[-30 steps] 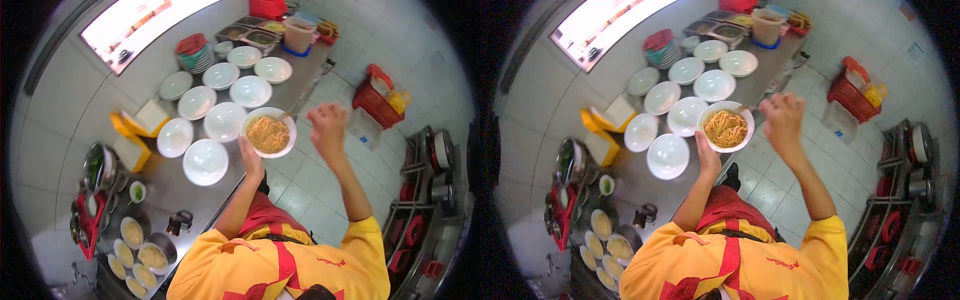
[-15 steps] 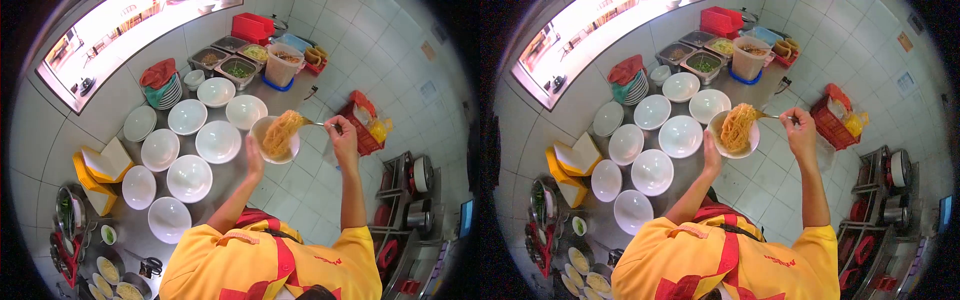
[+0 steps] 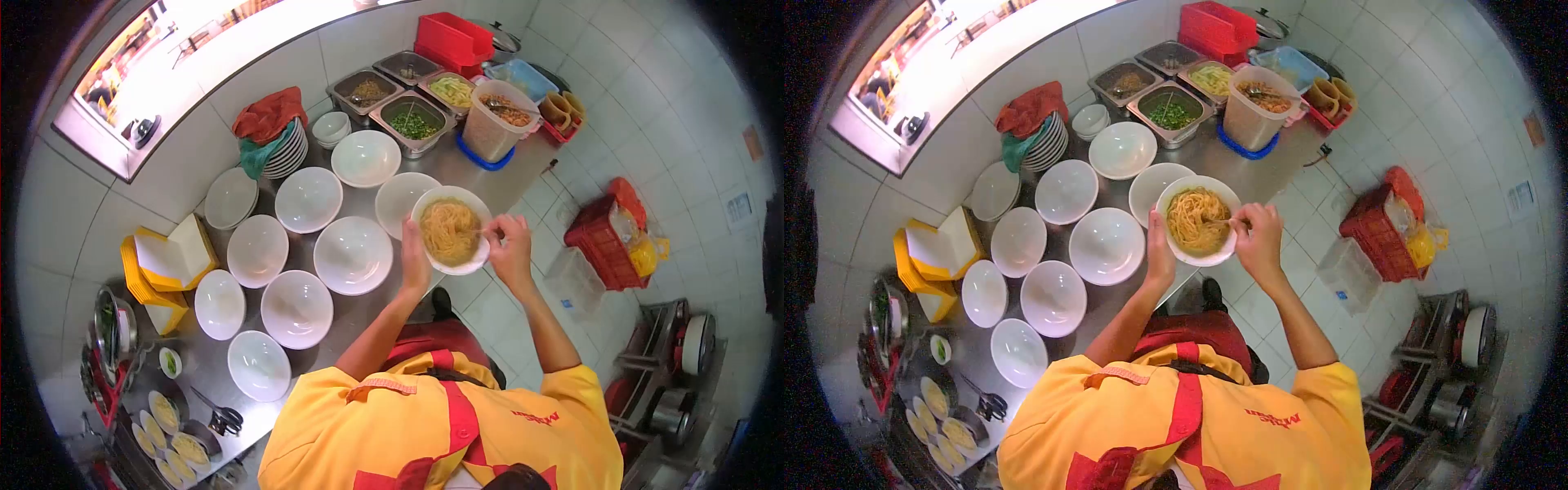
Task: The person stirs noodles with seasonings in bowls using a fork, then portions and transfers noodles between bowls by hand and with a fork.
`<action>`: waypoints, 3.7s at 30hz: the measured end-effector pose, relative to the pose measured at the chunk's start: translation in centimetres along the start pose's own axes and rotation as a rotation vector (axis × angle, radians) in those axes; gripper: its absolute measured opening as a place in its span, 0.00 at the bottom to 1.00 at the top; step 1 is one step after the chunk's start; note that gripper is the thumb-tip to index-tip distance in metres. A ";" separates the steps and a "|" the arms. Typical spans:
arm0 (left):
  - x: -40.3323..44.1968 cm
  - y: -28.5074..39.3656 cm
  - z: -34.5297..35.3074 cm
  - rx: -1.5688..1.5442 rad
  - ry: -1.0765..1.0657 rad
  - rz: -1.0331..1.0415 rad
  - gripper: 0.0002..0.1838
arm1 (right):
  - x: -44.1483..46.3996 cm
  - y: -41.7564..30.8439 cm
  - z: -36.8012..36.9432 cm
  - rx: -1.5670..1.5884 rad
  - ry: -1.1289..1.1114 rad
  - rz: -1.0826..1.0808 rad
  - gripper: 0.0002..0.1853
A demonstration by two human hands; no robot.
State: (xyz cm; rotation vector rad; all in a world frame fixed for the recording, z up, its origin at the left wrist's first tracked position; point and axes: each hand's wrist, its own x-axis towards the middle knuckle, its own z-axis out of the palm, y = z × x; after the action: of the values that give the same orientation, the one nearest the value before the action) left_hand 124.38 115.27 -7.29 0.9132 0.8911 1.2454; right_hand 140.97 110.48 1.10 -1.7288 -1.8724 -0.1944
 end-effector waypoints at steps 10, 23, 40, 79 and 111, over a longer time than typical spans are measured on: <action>1.9 -0.2 3.9 0.084 0.264 0.130 0.31 | 7.2 5.3 -0.2 0.199 -0.036 -0.173 0.04; 2.7 -2.8 2.9 -0.240 0.432 0.143 0.29 | 12.5 8.6 2.9 0.657 -0.335 -0.033 0.05; 2.6 -1.5 -0.7 -0.085 0.580 0.266 0.28 | 14.4 1.4 -2.8 0.037 -0.043 -0.524 0.03; 9.9 3.1 -4.1 1.058 -0.239 0.588 0.25 | 11.2 5.5 13.9 0.169 -0.248 -0.066 0.03; 7.0 3.2 -3.5 1.300 0.034 0.848 0.26 | 15.0 8.6 13.8 0.234 -0.579 -0.099 0.05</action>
State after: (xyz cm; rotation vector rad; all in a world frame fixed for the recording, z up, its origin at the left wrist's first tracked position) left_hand 120.70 122.80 -6.05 2.4913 1.4238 1.2763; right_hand 144.96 131.33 -5.13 -1.6384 -2.2715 0.5231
